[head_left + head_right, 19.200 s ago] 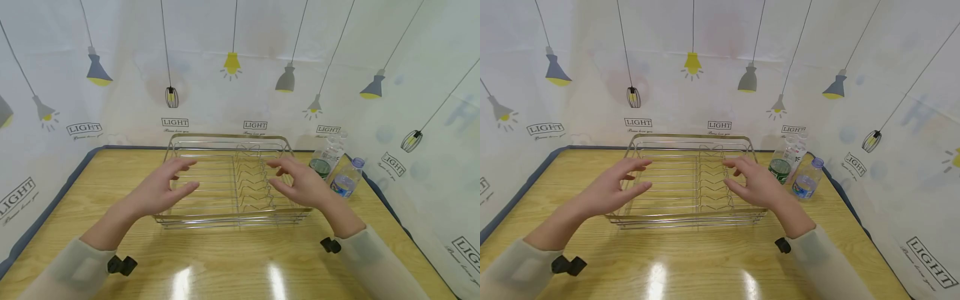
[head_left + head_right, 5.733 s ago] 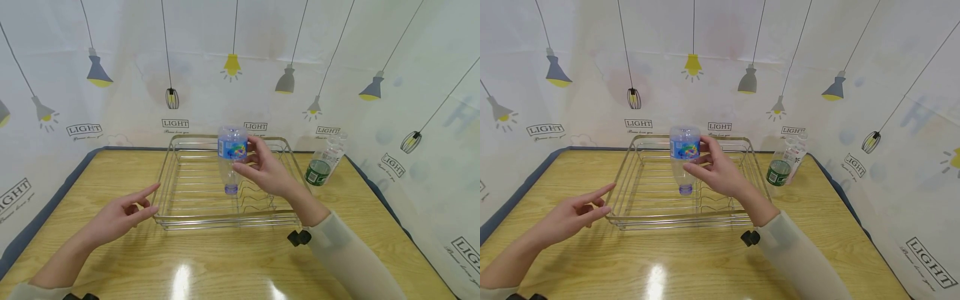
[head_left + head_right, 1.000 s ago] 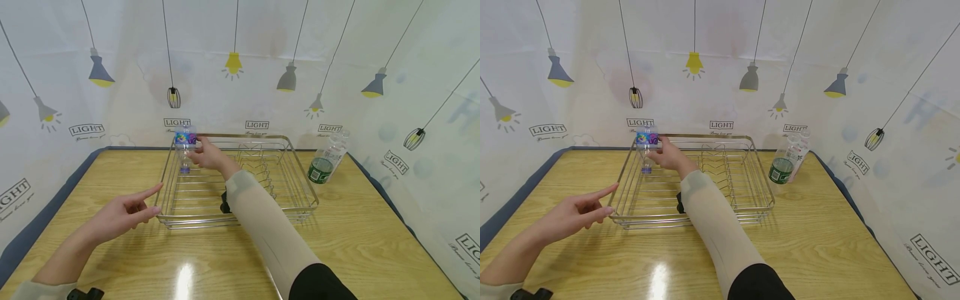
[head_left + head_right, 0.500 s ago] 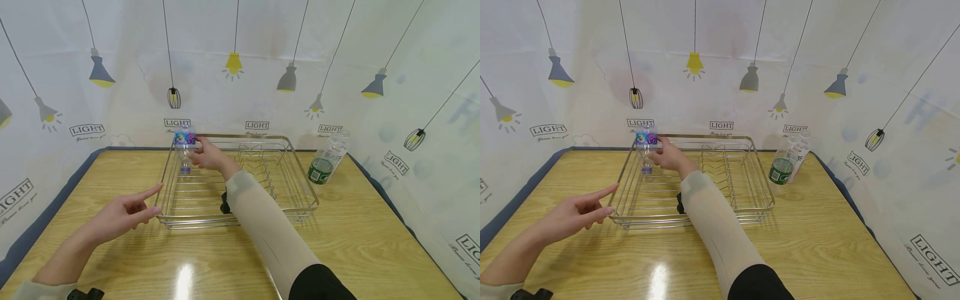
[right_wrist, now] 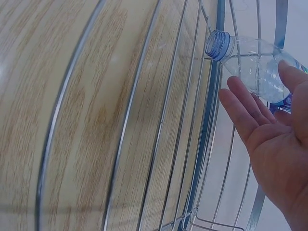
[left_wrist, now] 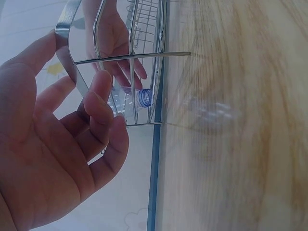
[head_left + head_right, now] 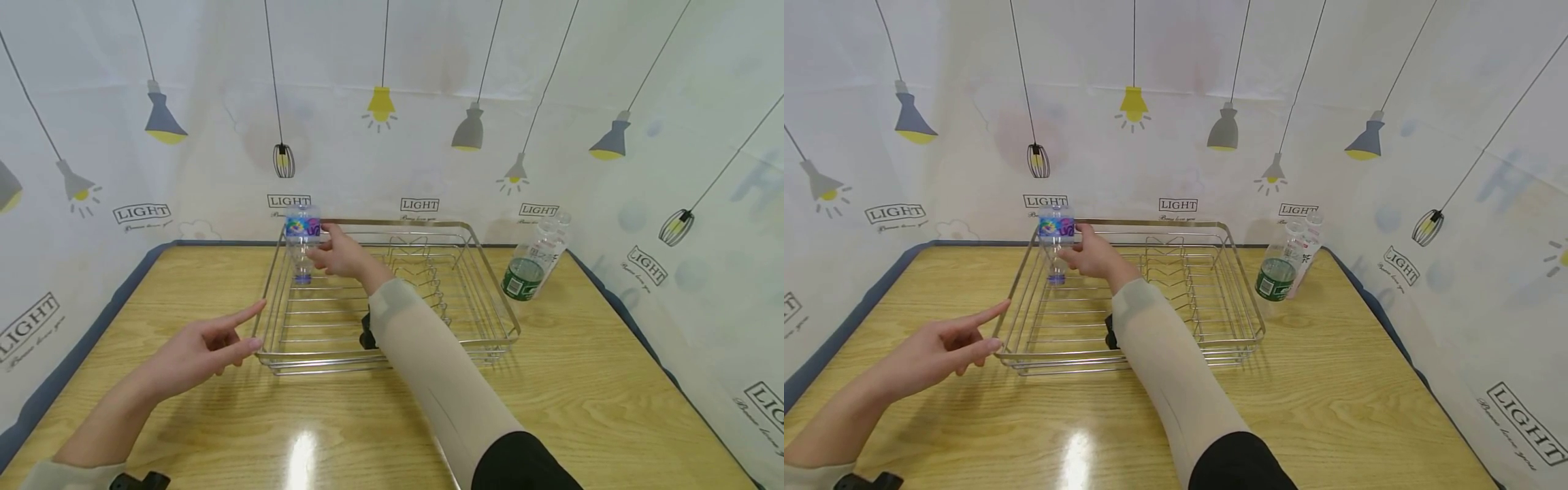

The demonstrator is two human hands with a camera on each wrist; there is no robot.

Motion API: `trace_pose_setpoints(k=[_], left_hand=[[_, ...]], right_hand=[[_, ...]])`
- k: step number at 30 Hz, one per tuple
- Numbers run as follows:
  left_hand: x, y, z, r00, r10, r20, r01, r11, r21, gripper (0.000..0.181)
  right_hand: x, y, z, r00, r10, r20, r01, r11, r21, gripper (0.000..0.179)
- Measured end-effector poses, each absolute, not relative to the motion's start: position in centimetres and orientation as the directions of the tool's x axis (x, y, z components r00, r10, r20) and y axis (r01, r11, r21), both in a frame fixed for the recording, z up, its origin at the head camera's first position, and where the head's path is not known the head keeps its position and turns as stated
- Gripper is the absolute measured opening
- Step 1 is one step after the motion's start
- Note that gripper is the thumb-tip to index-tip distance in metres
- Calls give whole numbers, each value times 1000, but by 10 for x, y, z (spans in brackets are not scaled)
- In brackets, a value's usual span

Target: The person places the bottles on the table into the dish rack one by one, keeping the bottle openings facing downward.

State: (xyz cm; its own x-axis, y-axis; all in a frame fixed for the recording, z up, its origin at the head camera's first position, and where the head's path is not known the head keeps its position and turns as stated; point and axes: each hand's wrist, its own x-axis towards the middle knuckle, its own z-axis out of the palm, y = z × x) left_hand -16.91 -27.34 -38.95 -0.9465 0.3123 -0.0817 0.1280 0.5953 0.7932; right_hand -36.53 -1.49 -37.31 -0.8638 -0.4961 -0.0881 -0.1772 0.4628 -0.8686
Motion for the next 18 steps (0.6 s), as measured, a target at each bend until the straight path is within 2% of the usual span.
trace_pose_setpoints(k=[18], left_hand=[[-168,-274,-390,-948,309,-72,131,587,799,67]], right_hand=[[-362,-14,-372,-854,-510,-104,-169,462,-870,73]])
